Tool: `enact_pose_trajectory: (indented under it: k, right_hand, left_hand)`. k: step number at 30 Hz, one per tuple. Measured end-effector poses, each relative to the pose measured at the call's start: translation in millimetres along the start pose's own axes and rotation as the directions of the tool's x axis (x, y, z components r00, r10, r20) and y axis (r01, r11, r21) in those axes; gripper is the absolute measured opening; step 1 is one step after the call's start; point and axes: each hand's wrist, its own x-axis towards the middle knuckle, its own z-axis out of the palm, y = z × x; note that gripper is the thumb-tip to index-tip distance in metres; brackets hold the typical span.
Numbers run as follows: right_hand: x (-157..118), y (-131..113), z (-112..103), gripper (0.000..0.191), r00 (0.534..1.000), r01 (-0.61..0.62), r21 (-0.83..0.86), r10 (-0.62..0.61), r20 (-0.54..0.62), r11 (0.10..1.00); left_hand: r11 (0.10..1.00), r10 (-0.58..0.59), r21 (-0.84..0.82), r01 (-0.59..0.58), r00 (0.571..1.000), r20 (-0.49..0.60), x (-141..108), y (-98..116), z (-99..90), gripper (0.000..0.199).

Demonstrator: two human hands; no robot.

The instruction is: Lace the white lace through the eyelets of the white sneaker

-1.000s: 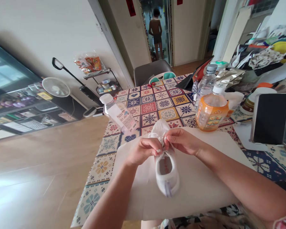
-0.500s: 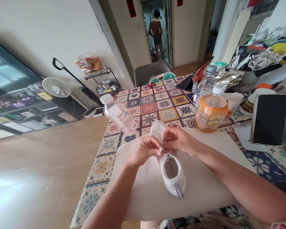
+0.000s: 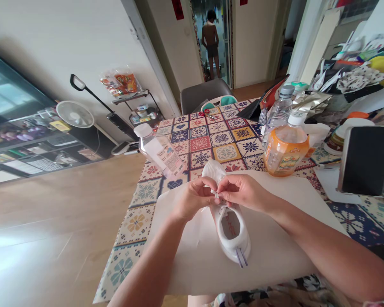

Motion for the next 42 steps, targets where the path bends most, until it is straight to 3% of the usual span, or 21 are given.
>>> enact_pose_trajectory:
  k: [6,13,20,26,31,34,37,39,41,42]
  right_hand:
    - [-3.8,-4.4,1.2,0.01,0.999,0.038,-0.085,-0.038,-0.001,0.996]
    - [-0.7,1.5,2.6,0.018,0.993,0.066,0.005,-0.065,-0.099,0.998]
    - [-6.3,-8.2,1.0,0.017,1.0,0.017,-0.062,-0.015,0.024,0.998]
    - [-2.5,0.2,2.6,0.022,0.998,0.029,-0.038,-0.031,-0.061,0.999]
    - [-4.0,-1.6,-2.3,0.02,0.995,-0.009,-0.183,-0.009,-0.099,0.983]
    - [-8.3,-10.2,-5.6,0.028,0.992,0.081,-0.456,-0.114,-0.047,0.886]
    - [-11.7,-14.6,-4.9,0.025,0.974,0.173,-0.737,-0.227,0.028,0.653]
    - [-12.6,-13.6,-3.5,0.014,0.957,0.215,-0.818,-0.281,0.069,0.533]
    - [-12.4,-11.0,-3.0,0.006,0.945,0.258,-0.82,-0.31,0.104,0.51]
    - [-12.1,-9.8,-3.4,0.009,0.945,0.267,-0.797,-0.311,0.105,0.541]
  left_hand:
    - [0.996,0.062,0.059,-0.06,0.997,-0.035,0.0,1.7,4.0,0.032]
    - [0.992,0.0,0.124,0.004,1.0,-0.026,-2.5,5.1,7.7,0.033]
    - [0.994,-0.005,0.106,0.012,0.998,-0.069,-2.9,3.6,9.8,0.037]
    - [0.996,0.006,0.091,-0.003,0.999,-0.035,-1.6,3.2,8.3,0.033]
    - [0.995,-0.014,0.096,0.02,0.998,-0.061,-2.0,3.4,8.9,0.035]
    - [0.995,-0.026,0.096,0.037,0.993,-0.118,-2.2,2.5,8.9,0.037]
    - [0.995,-0.047,0.081,0.058,0.99,-0.134,-2.0,0.9,8.0,0.037]
    - [0.996,-0.053,0.066,0.062,0.99,-0.13,-1.6,0.3,7.4,0.037]
    - [0.996,-0.054,0.059,0.062,0.991,-0.125,-1.1,0.6,7.4,0.035]
    - [0.996,-0.056,0.064,0.063,0.992,-0.115,-0.9,1.1,7.5,0.034]
